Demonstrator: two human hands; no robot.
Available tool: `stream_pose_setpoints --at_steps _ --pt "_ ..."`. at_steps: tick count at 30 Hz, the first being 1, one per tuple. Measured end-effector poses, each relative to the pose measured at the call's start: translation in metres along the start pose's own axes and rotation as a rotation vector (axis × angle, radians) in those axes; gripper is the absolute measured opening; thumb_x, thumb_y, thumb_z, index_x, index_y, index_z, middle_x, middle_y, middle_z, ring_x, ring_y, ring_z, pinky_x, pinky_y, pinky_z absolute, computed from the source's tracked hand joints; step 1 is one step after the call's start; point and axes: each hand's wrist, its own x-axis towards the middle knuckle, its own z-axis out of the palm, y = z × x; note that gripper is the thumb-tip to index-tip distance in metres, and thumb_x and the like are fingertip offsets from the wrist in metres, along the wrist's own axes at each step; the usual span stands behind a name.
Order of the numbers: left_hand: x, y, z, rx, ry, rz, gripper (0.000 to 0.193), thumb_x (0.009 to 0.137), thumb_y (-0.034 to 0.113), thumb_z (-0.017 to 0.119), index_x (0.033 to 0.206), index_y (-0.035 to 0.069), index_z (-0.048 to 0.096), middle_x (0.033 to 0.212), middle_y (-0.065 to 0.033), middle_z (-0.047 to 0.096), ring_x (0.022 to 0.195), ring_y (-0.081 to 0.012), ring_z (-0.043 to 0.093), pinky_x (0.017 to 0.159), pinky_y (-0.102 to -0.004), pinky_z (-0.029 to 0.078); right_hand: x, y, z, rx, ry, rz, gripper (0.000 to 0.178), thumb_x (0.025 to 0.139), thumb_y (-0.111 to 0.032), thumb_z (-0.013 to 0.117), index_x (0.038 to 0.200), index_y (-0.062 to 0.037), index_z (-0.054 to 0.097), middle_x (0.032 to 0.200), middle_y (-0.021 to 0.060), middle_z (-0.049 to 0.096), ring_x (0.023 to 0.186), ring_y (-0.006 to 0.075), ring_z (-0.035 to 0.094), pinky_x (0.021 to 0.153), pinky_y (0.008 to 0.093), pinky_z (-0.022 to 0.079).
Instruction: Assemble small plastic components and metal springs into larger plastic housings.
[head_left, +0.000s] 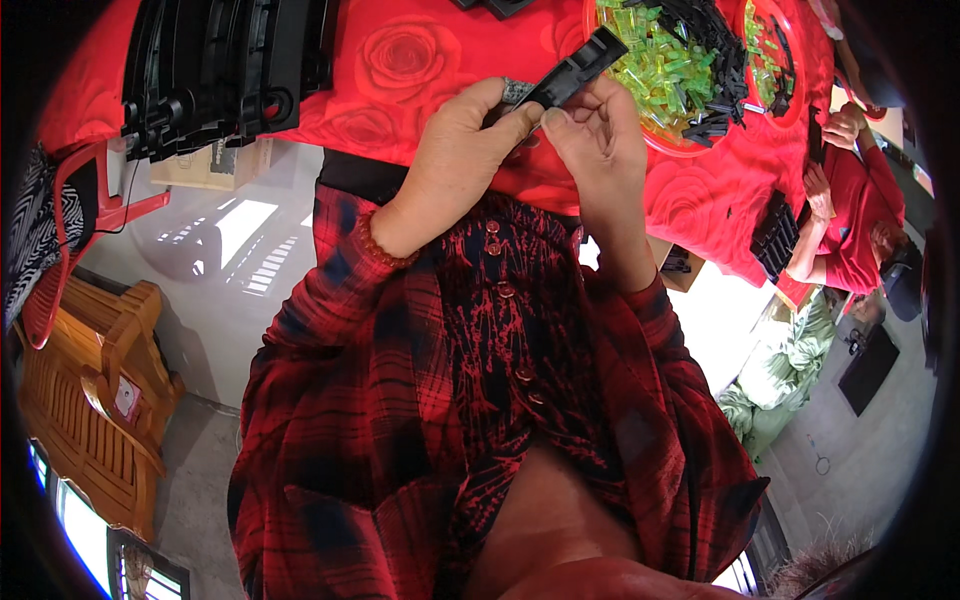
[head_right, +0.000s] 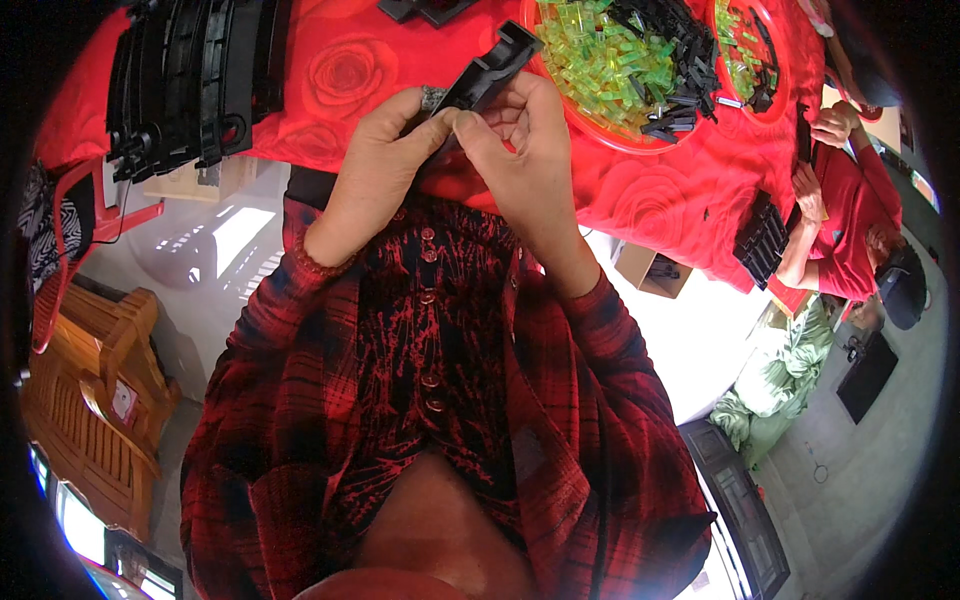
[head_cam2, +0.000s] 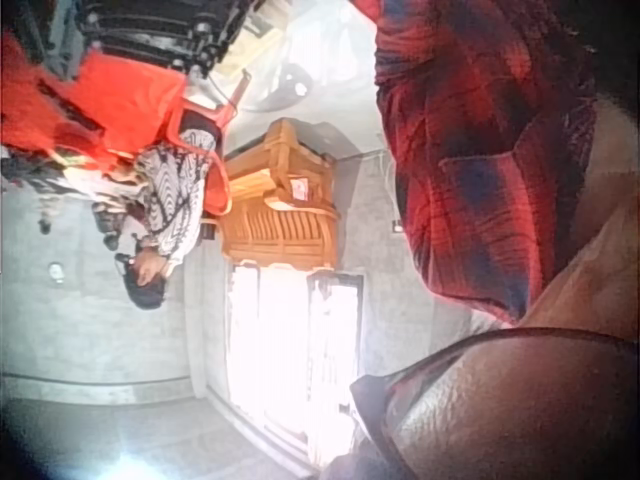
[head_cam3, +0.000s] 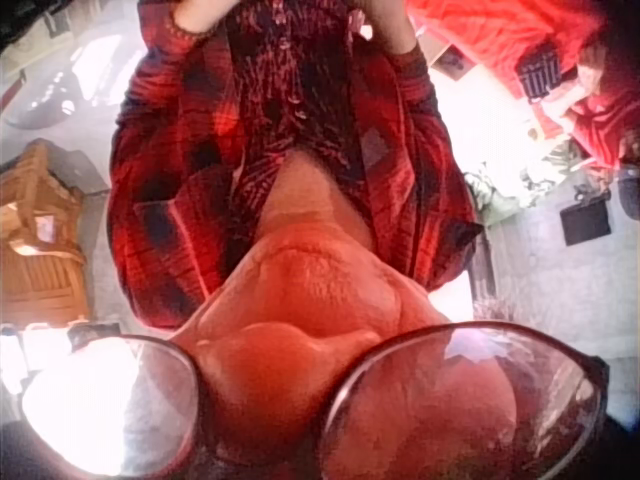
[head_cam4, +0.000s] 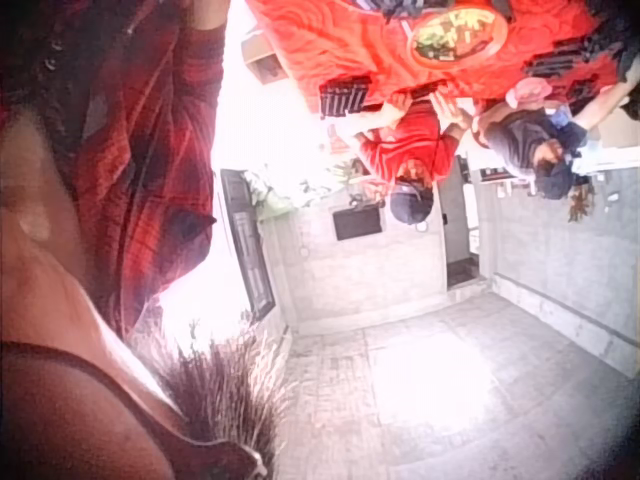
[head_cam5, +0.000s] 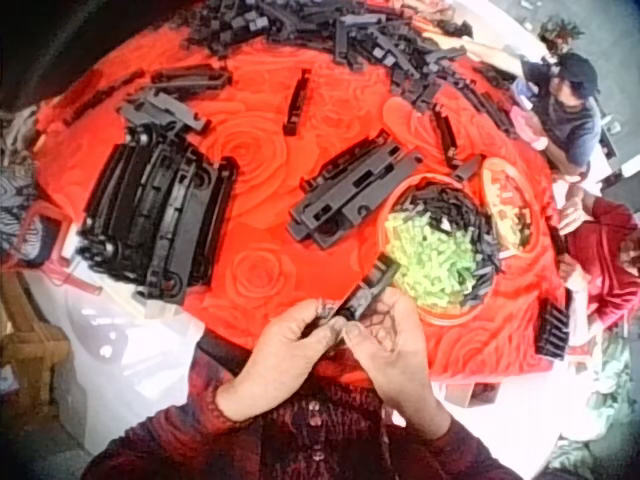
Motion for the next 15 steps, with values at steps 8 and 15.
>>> stream_pose_setpoints --at_steps 8,15 --pt "-0.005 0.000 0.003 0.053 -0.006 -0.081 0.019 0.104 0.016 0.054 0.100 -0.001 0.061 0.078 0.0017 0.058 0.070 -0.0052 0.050 0.062 -0.0241 0.043 0.005 0.011 0.007 -0.108 0.044 0.063 0.036 0.091 -0.004 0.066 0.122 0.0047 0.049 0.103 0.0080 0.062 0.085 0.0104 0.059 0.071 0.0255 0.052" --pt "-0.014 -0.006 0.000 -0.111 -0.026 -0.153 0.018 0.103 0.013 0.050 0.106 -0.002 0.061 0.080 0.0016 0.061 0.068 -0.0077 0.051 0.061 -0.0263 0.043 -0.002 0.002 0.005 0.003 -0.036 0.135 0.038 0.092 -0.006 0.067 0.123 0.0050 0.048 0.102 0.0084 0.061 0.082 0.0093 0.057 0.068 0.0251 0.052"
